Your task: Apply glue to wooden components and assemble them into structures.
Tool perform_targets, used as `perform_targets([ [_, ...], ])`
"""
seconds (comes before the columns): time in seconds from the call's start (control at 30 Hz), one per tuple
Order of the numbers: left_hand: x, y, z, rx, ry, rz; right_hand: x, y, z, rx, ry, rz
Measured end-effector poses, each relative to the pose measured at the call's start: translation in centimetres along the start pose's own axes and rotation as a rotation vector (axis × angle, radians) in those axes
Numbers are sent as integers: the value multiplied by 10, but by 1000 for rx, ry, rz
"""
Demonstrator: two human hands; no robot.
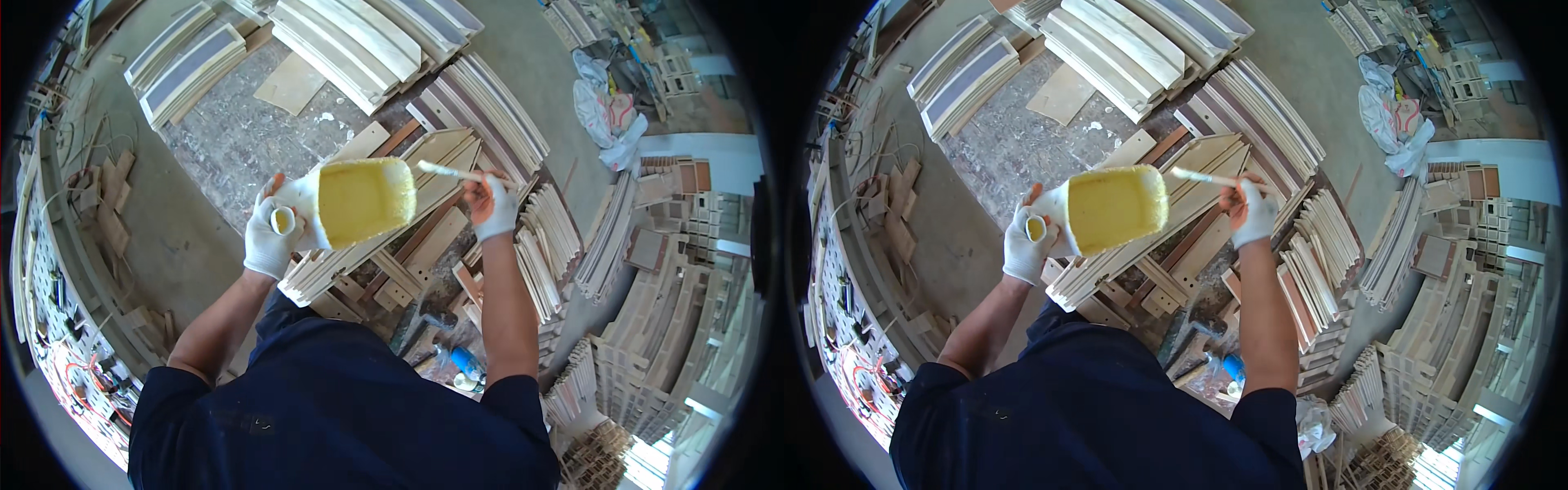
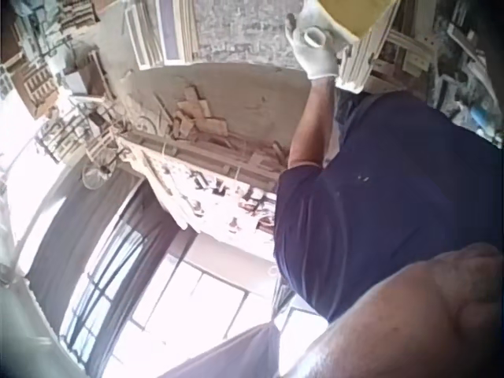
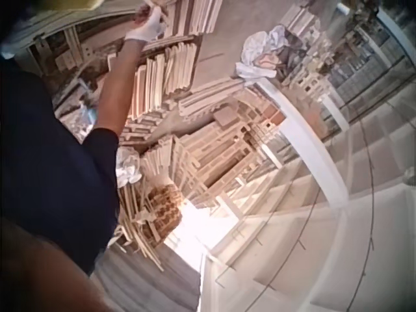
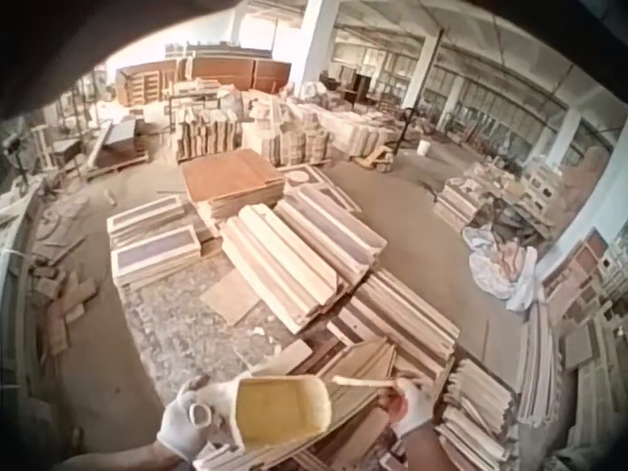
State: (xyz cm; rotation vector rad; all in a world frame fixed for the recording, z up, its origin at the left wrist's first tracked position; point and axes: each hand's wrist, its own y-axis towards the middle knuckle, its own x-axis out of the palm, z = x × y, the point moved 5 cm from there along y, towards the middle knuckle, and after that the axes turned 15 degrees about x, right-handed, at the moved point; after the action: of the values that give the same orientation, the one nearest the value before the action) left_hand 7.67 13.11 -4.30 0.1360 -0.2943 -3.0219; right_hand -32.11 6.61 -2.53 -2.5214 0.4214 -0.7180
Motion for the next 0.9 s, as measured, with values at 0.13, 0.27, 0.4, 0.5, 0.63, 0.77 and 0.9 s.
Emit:
perform_targets([
  [0.13, -4, 10, 1, -43, -31, 63, -12, 69, -11, -93, -208, 203],
  [0.27, -10, 7, 2, -153, -112, 114, -11, 128, -11, -170, -553, 178],
  [0.4, -15, 4, 4, -205, -135, 150, 22, 144, -1, -327, -1059, 77],
  [0.5, -15, 1, 5, -214, -137, 160, 47, 140, 4, -470, -1445, -16],
  [0.63, -12, -2, -2, -233, -142, 147, 41, 144, -1, -309, -1415, 126],
  [0.77, -7, -4, 1, -208, -121, 112, 27, 147, -12, -252, -1201, 140],
  [0.9, -4, -5, 1, -184, -98, 83, 18, 146, -7, -192, -1162, 140],
])
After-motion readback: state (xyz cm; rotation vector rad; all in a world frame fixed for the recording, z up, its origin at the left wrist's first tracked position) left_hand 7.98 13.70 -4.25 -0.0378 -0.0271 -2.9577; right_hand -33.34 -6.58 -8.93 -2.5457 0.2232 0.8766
